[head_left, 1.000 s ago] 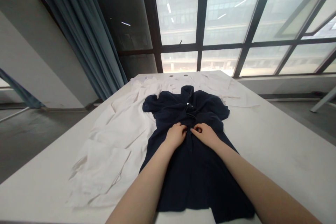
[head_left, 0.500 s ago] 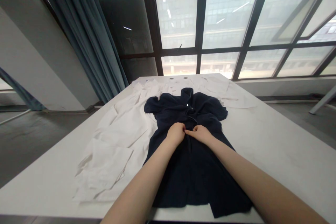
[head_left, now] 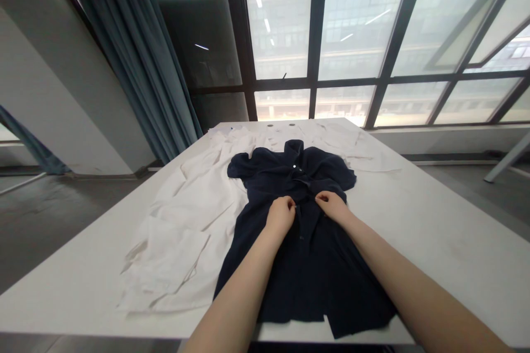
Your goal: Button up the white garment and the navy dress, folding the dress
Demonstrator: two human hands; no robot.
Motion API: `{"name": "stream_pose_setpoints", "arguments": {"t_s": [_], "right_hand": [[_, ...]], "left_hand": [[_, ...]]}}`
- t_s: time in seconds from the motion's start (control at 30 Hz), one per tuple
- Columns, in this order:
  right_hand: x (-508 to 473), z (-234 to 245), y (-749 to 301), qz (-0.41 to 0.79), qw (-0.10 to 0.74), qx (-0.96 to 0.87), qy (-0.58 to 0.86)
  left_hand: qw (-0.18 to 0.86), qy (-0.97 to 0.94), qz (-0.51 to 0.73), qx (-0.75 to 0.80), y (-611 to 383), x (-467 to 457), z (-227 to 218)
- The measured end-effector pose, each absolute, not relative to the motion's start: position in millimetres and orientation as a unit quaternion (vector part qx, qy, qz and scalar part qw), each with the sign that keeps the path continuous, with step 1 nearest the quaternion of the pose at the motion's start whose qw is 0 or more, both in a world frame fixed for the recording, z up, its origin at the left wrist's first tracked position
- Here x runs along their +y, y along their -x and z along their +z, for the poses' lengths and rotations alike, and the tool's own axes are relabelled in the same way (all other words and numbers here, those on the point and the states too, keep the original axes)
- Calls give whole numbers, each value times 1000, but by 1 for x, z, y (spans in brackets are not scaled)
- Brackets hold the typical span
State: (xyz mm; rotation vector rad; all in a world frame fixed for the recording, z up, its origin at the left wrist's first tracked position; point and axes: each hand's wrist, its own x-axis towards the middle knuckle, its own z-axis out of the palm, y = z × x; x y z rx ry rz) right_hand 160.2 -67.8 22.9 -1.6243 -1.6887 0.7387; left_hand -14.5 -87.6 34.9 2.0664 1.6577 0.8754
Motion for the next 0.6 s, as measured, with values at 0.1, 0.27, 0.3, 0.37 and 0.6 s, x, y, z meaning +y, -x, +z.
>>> {"name": "stream_pose_setpoints", "arguments": {"t_s": [0.1,0.27,0.3,0.37,0.6], "right_hand": [[-78,16,-159,283,331,-661,611],[-92,16,-154,254,360,-653,616],[-95,18,-153,247,362,-663,607],[-100,21,-152,225,351,-689,593],[-102,12,-148,179,340,-696,606]], "left_hand": [[182,-731,335,565,15,-90,25],[215,-727,366,540,20,-89,17],[219,-728,368,536,20,-89,17],[221,-728,370,532,21,-90,18],[215,-727,359,545,18,-92,21]]}}
